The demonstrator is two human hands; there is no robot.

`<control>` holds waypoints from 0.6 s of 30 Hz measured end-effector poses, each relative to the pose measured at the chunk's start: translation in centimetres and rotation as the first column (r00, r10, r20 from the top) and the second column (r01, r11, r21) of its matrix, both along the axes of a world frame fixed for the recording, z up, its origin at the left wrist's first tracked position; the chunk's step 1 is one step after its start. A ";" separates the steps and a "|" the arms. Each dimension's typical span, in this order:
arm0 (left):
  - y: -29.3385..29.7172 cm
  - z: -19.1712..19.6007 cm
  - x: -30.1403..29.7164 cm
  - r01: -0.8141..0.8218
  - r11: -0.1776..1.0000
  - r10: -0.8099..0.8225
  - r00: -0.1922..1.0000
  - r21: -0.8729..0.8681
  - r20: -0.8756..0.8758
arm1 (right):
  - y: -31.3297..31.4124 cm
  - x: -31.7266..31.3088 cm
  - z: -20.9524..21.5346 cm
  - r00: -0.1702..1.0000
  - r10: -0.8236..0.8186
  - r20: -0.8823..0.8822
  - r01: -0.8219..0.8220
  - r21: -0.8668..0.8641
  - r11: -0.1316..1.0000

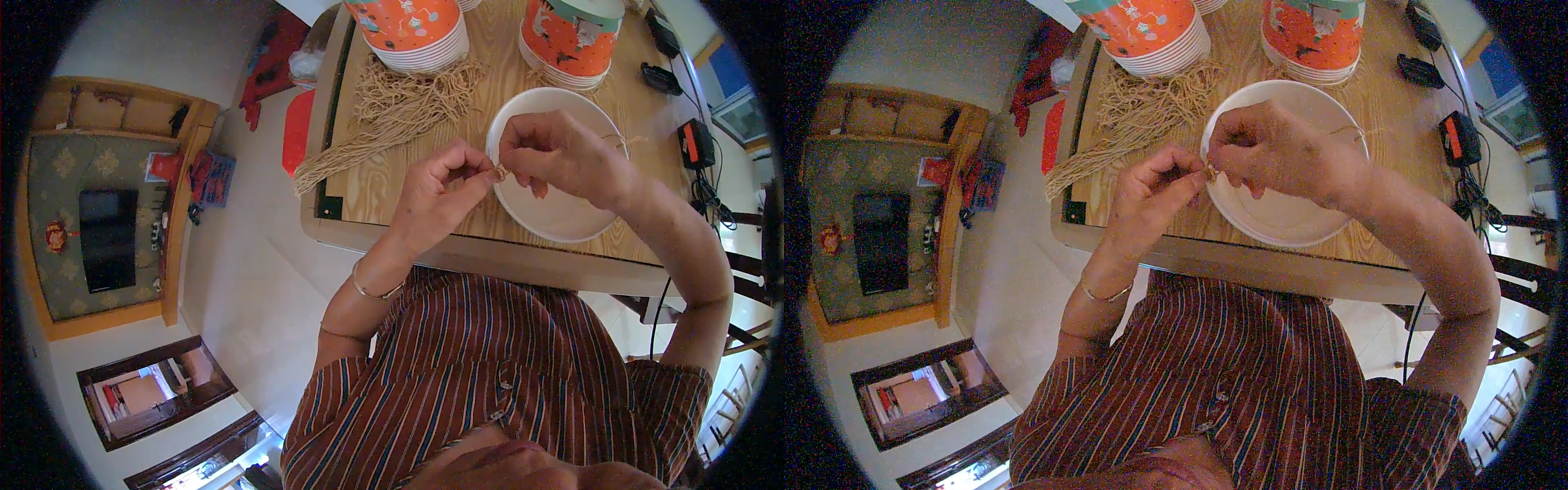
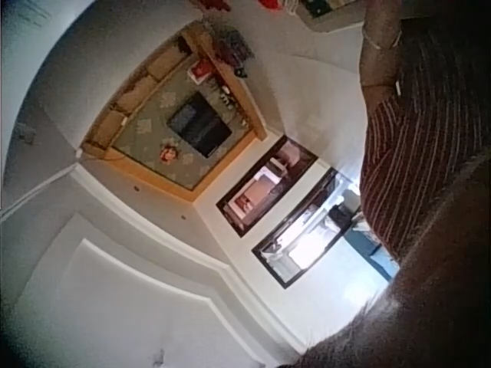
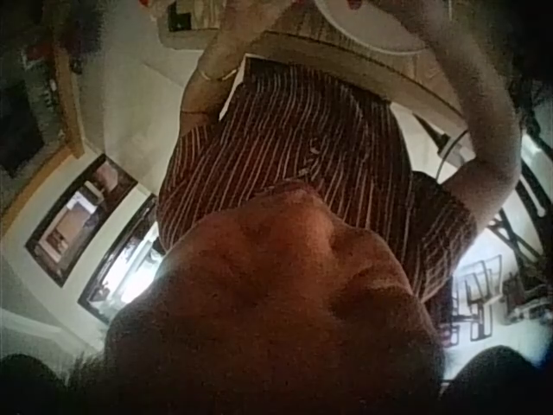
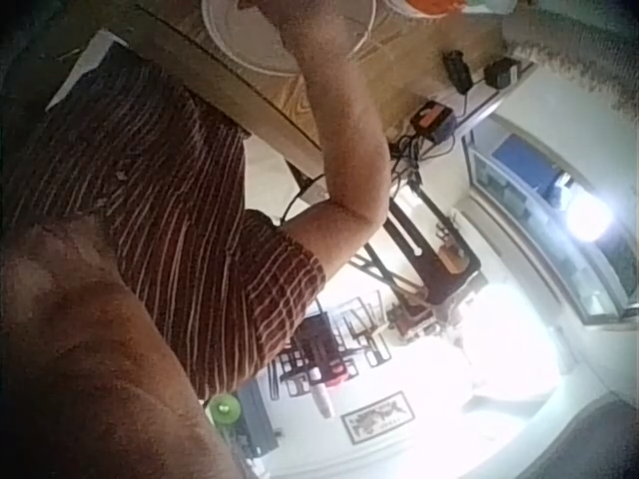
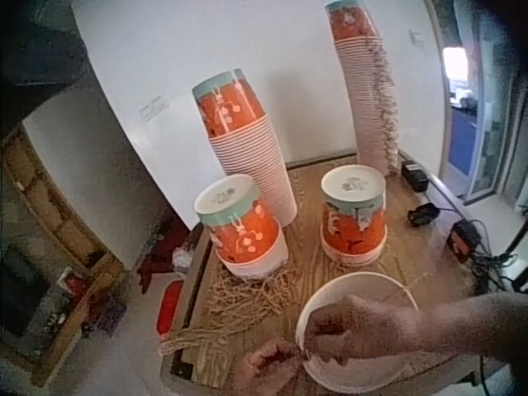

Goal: Threading and tying straw-like material into paper bowls.

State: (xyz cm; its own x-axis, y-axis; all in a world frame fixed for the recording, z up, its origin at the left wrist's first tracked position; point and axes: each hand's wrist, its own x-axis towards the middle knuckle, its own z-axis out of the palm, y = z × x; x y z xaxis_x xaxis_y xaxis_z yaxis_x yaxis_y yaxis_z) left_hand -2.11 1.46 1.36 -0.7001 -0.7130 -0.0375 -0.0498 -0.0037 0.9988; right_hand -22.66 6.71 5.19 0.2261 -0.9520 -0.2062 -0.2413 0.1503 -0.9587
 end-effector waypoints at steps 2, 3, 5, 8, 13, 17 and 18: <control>-0.1 -0.1 0.0 0.008 1.000 -0.008 1.000 -0.013 0.002 | -0.3 -0.2 0.0 0.995 -0.019 0.097 0.005 0.144 0.990; -0.1 -0.2 0.0 0.016 1.000 -0.016 1.000 -0.012 -0.006 | -0.3 -0.2 0.0 0.995 -0.020 0.097 0.006 0.144 0.990; -0.2 -0.4 0.0 0.026 1.000 -0.026 1.000 -0.012 -0.015 | -0.2 -0.3 0.0 0.998 -0.009 0.065 0.001 0.119 0.993; -0.2 -0.7 0.1 0.020 1.000 -0.020 0.999 -0.006 -0.030 | -0.3 -0.7 -0.2 0.997 0.028 0.075 -0.034 0.076 0.997; -0.2 -0.7 0.0 -0.013 0.998 0.014 1.000 0.053 -0.022 | -0.2 -0.8 -0.2 0.994 0.051 0.097 -0.052 0.014 0.999; -0.2 -0.9 0.1 -0.007 0.996 0.012 0.999 0.091 -0.050 | -0.5 -0.7 -0.3 0.994 0.098 0.045 -0.096 -0.040 0.995; -0.2 -0.9 0.1 -0.007 0.995 0.013 0.998 0.097 -0.059 | -0.5 -0.7 -0.4 0.994 0.096 0.044 -0.095 -0.041 0.995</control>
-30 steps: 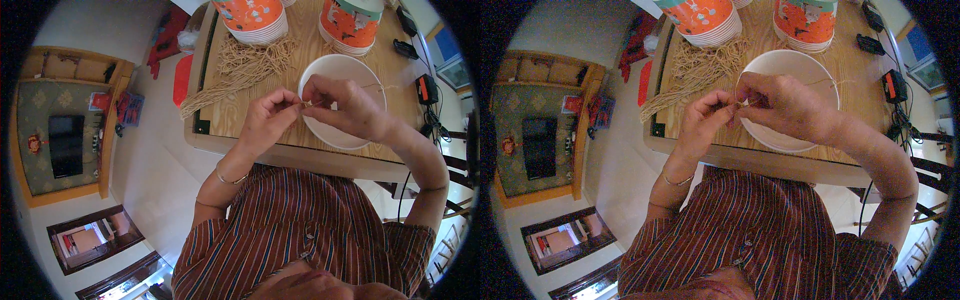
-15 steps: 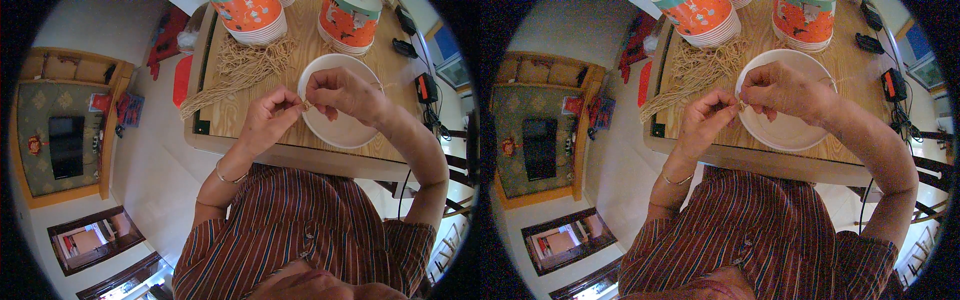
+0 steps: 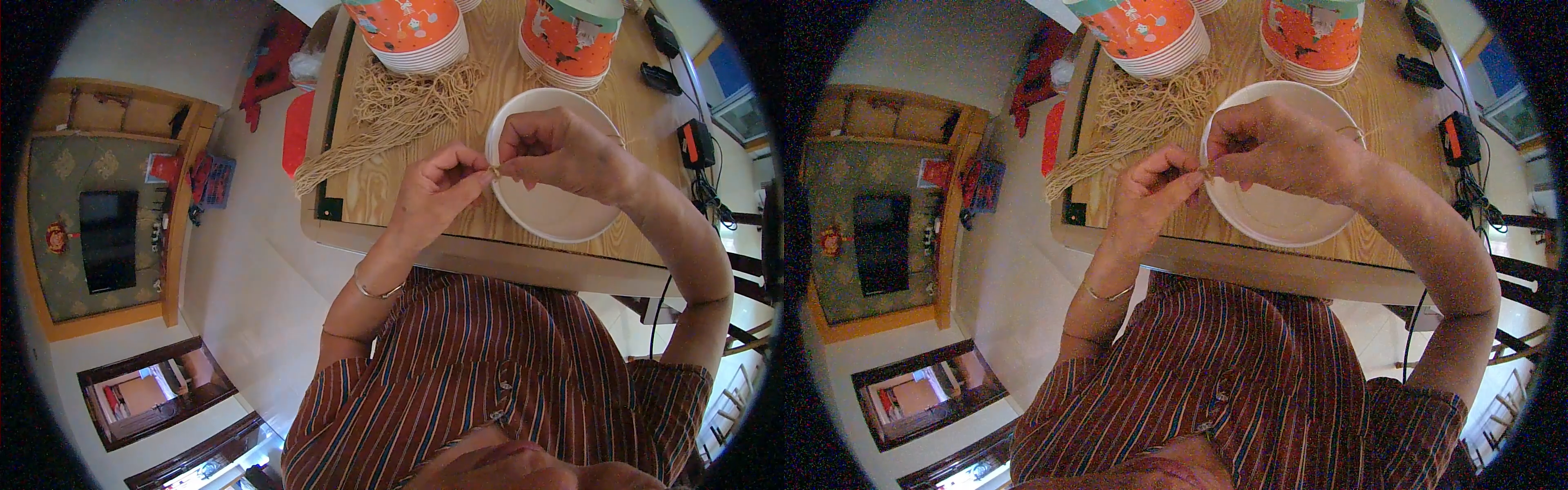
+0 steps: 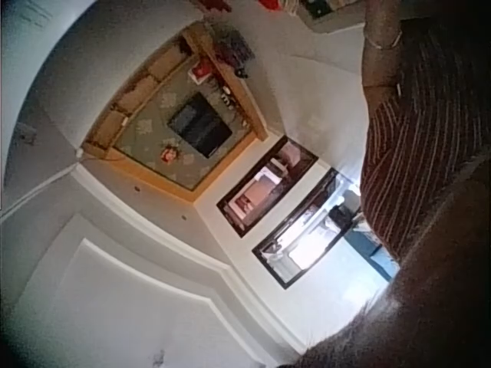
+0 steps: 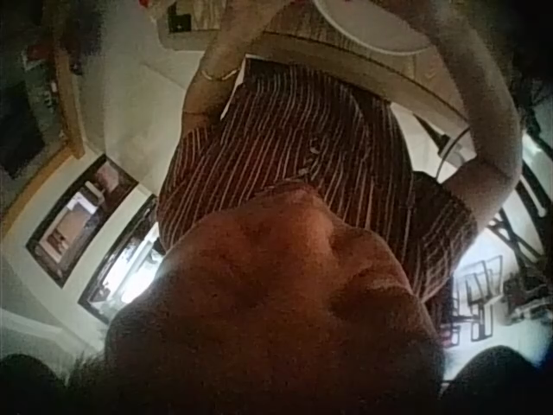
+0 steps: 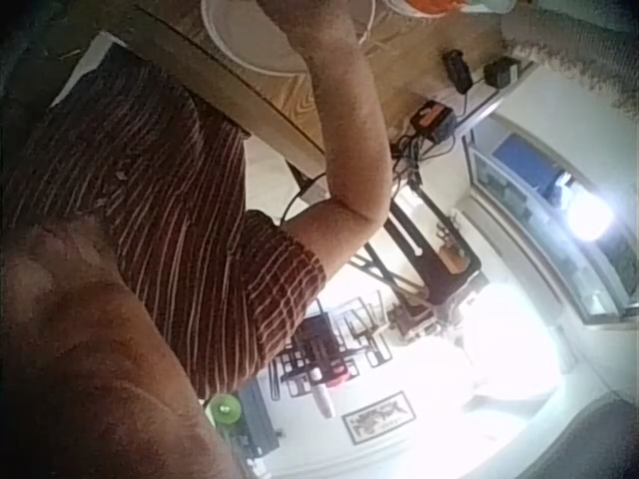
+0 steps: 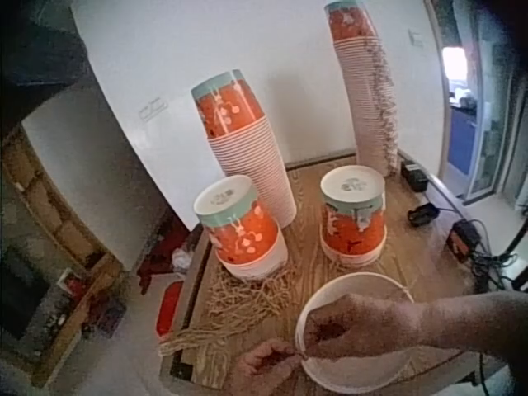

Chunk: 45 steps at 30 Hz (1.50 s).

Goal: Threading and tying straw-like material into paper bowls.

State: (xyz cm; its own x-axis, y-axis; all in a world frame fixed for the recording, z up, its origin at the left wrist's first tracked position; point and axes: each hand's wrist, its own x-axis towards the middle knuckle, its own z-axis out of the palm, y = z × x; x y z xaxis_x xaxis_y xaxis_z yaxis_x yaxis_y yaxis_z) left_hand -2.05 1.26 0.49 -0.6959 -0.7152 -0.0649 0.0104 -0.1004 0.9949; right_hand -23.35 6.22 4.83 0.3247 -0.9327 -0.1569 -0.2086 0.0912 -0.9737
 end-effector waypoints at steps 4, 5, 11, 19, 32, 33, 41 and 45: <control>-0.1 -0.6 0.3 -0.008 1.000 0.007 0.999 -0.019 -0.032 | 0.0 0.1 -0.1 0.999 -0.012 -0.037 0.009 -0.066 0.998; -0.2 -0.8 0.3 -0.010 1.000 0.009 0.999 -0.019 -0.032 | 0.0 0.1 0.1 0.997 -0.023 -0.073 0.017 -0.076 0.997; -0.5 -1.6 0.4 -0.008 0.990 0.003 0.999 -0.137 -0.034 | -0.1 0.3 1.0 0.992 -0.057 -0.111 0.058 0.006 0.998; -0.8 -1.8 0.6 0.003 0.973 -0.017 0.998 -0.231 -0.060 | -0.1 0.2 0.5 0.995 -0.057 -0.081 0.055 -0.026 0.998; -0.8 -3.6 1.4 -0.118 0.719 0.109 0.992 -0.685 -0.056 | -0.2 0.7 0.6 0.982 -0.045 -0.185 0.038 -0.042 0.998; -0.5 -3.4 1.4 -0.125 0.696 0.135 0.990 -0.707 -0.042 | -0.2 0.7 0.5 0.982 -0.044 -0.186 0.037 -0.041 0.998; 0.8 -3.0 0.3 -0.104 0.597 0.202 0.979 -0.796 0.024 | -0.1 1.4 -0.2 0.973 -0.071 -0.220 0.036 -0.159 0.987; 1.2 -3.0 -0.2 -0.101 0.557 0.208 0.978 -0.824 0.020 | 0.3 1.8 0.1 0.961 -0.090 -0.261 0.025 -0.242 0.970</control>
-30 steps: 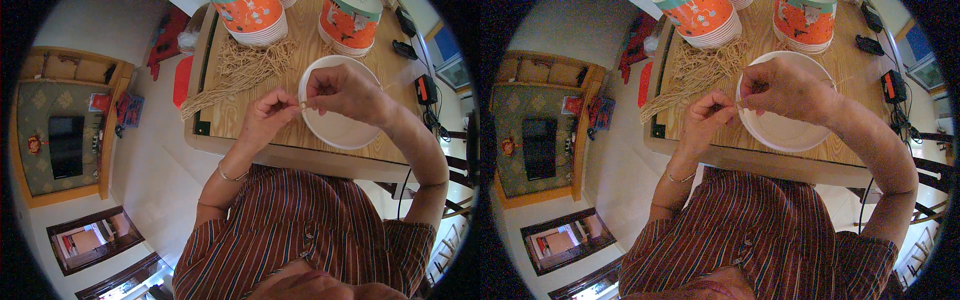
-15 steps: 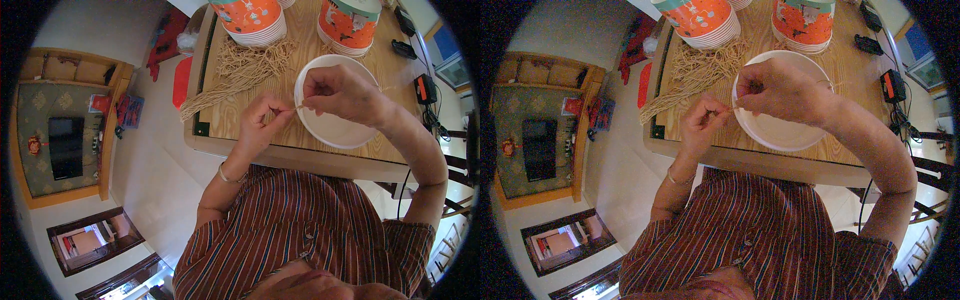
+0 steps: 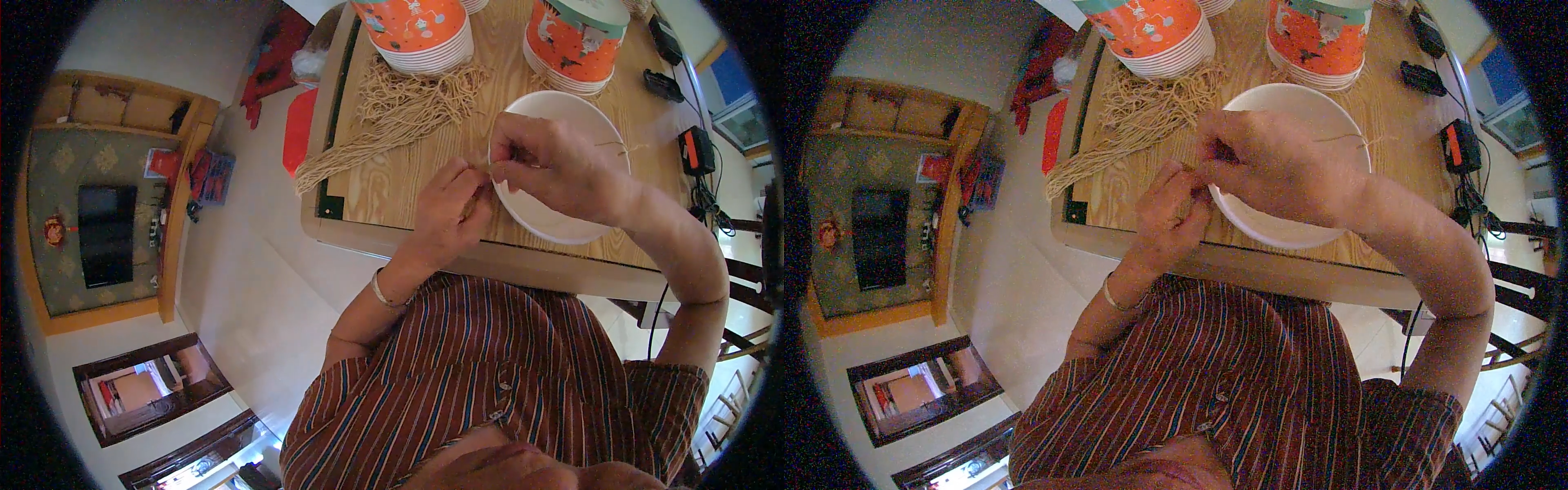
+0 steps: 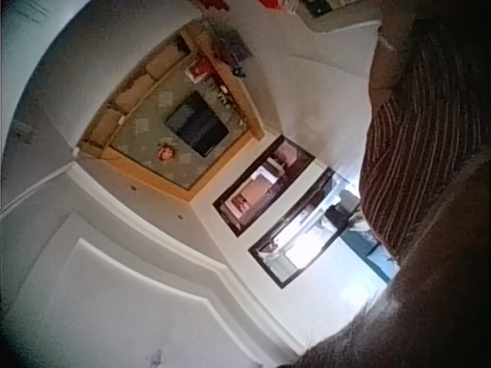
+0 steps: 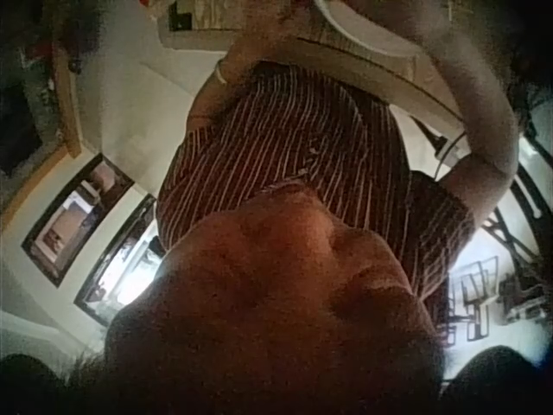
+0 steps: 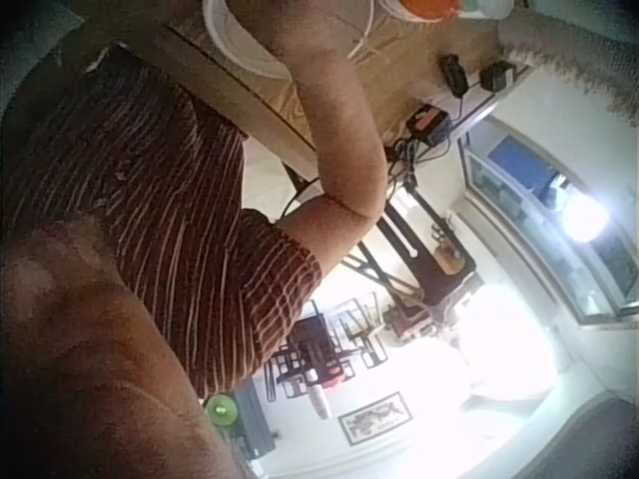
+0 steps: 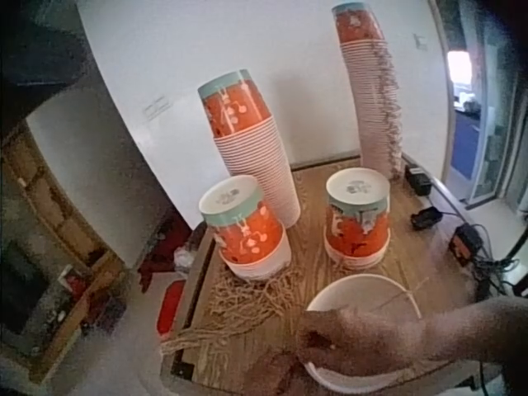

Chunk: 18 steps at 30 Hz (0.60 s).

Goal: Threading and tying straw-like material into paper bowls.

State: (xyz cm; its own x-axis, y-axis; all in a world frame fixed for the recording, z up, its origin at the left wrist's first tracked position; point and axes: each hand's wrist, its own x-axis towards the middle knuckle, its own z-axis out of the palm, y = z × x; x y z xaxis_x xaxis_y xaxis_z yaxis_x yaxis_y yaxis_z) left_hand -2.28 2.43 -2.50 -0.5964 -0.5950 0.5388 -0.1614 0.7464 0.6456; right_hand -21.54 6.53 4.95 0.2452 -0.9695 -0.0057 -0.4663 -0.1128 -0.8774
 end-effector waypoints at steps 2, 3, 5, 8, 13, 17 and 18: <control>0.3 0.2 -0.1 -0.021 0.999 0.021 1.000 0.027 0.002 | 0.0 0.0 -0.1 1.000 -0.003 -0.001 0.002 -0.127 0.992; 0.4 0.3 -0.1 -0.021 1.000 0.021 1.000 0.020 0.015 | 0.0 0.1 -0.2 1.000 -0.003 -0.001 0.003 -0.127 0.992; 0.4 0.3 -0.2 -0.020 1.000 0.020 0.999 0.014 0.028 | 0.0 0.3 -0.5 0.999 -0.021 -0.036 0.014 -0.188 0.982; 0.4 0.1 -0.2 -0.019 1.000 0.019 1.000 -0.021 -0.012 | -0.4 0.3 -0.6 1.000 -0.009 0.005 0.010 -0.190 0.982; 0.1 0.1 0.7 -0.041 0.973 0.054 0.997 0.228 -0.049 | -1.2 -0.3 1.3 1.000 0.011 -0.022 -0.014 -0.101 0.995; -0.3 0.8 0.9 0.010 0.865 0.088 0.981 0.501 -0.171 | -1.3 -0.4 2.4 0.995 0.057 -0.079 -0.060 -0.040 0.997; -0.4 1.5 0.6 0.076 0.840 0.043 0.978 0.537 -0.206 | -1.3 -0.4 2.1 0.995 0.056 -0.079 -0.060 -0.040 0.997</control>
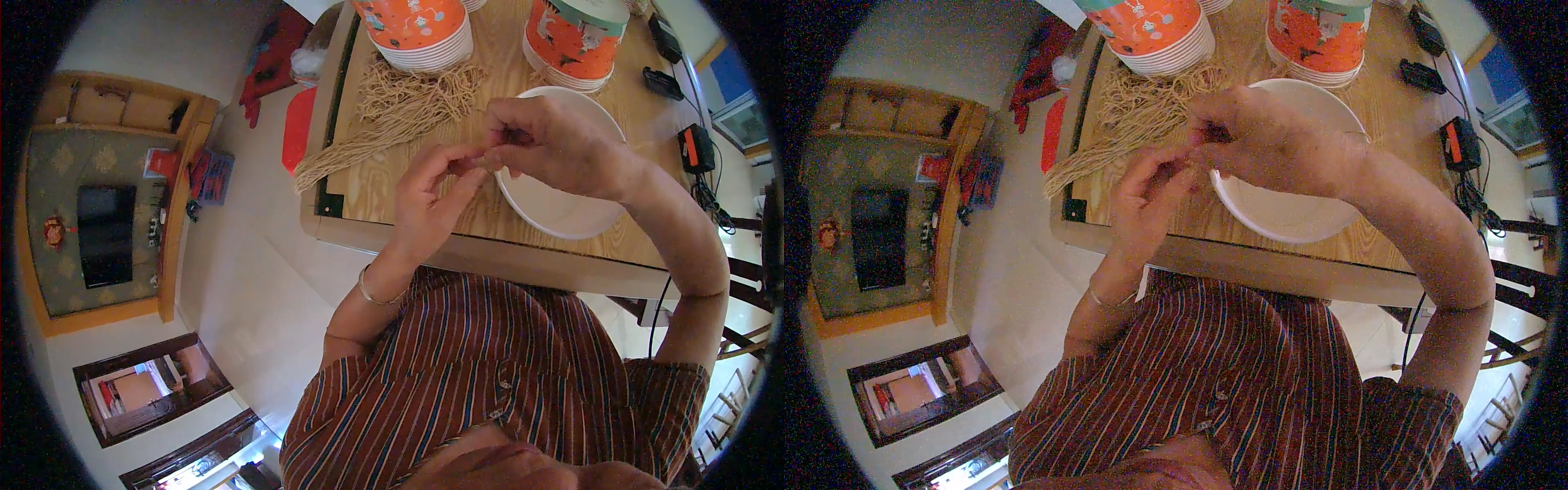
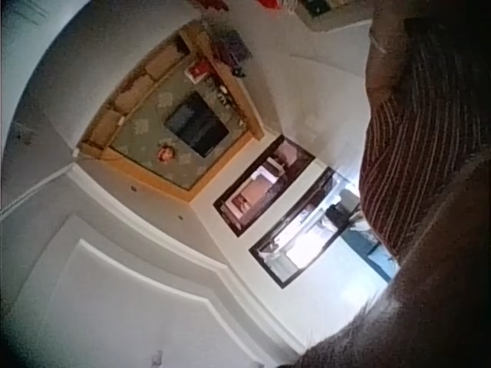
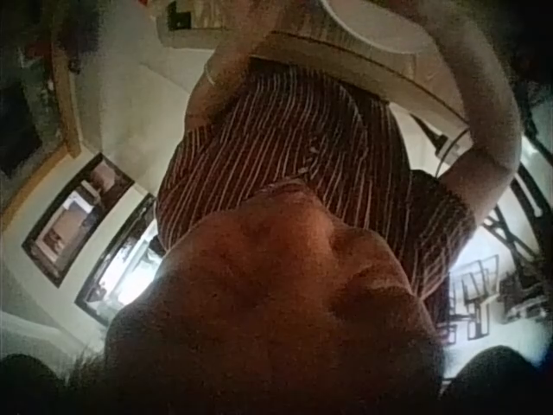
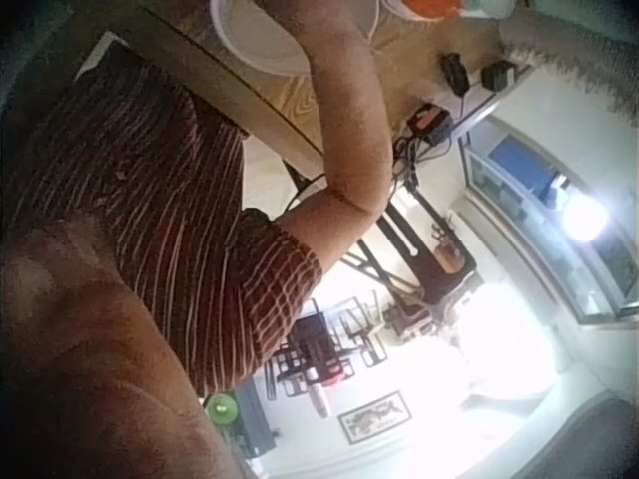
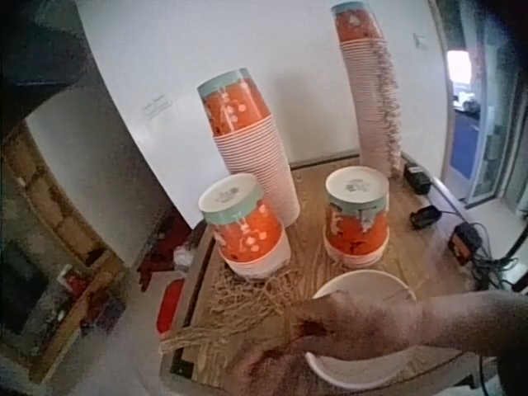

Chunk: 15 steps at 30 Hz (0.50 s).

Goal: Threading and tying straw-like material into paper bowls.

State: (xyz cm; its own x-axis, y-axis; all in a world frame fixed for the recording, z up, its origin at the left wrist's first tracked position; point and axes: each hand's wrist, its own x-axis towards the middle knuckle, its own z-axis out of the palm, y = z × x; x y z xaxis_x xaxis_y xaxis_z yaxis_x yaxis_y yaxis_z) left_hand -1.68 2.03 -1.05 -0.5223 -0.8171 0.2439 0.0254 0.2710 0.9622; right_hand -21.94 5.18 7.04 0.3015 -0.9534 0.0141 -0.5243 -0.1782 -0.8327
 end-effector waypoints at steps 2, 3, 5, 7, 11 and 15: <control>-0.1 0.3 -0.4 0.056 0.997 -0.055 0.998 0.043 -0.040 | -0.1 0.0 -0.8 0.993 -0.006 0.116 0.007 -0.008 1.000; -0.1 0.3 -0.5 0.098 0.989 -0.088 0.992 0.113 -0.091 | -0.1 0.0 -0.8 0.993 -0.005 0.115 0.007 -0.009 1.000; -0.3 0.2 -0.7 0.142 0.973 -0.117 0.983 0.180 -0.144 | -0.2 0.1 -0.7 0.995 -0.009 0.099 0.008 0.015 1.000; -0.5 -0.2 -0.8 0.170 0.980 -0.155 0.978 0.101 -0.138 | -0.1 0.1 0.3 0.998 0.005 0.066 -0.007 0.023 1.000; -0.5 -0.1 -0.8 0.165 0.961 -0.144 0.984 0.221 -0.106 | -0.1 -0.1 1.3 0.992 -0.020 -0.126 0.029 0.067 0.997; -0.4 -0.7 -1.0 0.142 0.975 -0.114 0.980 0.173 -0.165 | 0.2 -0.6 0.7 1.000 -0.007 0.023 0.007 0.003 1.000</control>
State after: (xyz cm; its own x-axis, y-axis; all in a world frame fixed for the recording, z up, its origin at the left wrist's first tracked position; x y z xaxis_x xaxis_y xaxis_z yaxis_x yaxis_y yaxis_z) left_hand -2.68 1.59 -1.76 -0.5935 -0.7841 0.1816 0.1988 0.0758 0.9771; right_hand -22.56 5.37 7.76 0.2945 -0.9555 0.0183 -0.5061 -0.1722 -0.8451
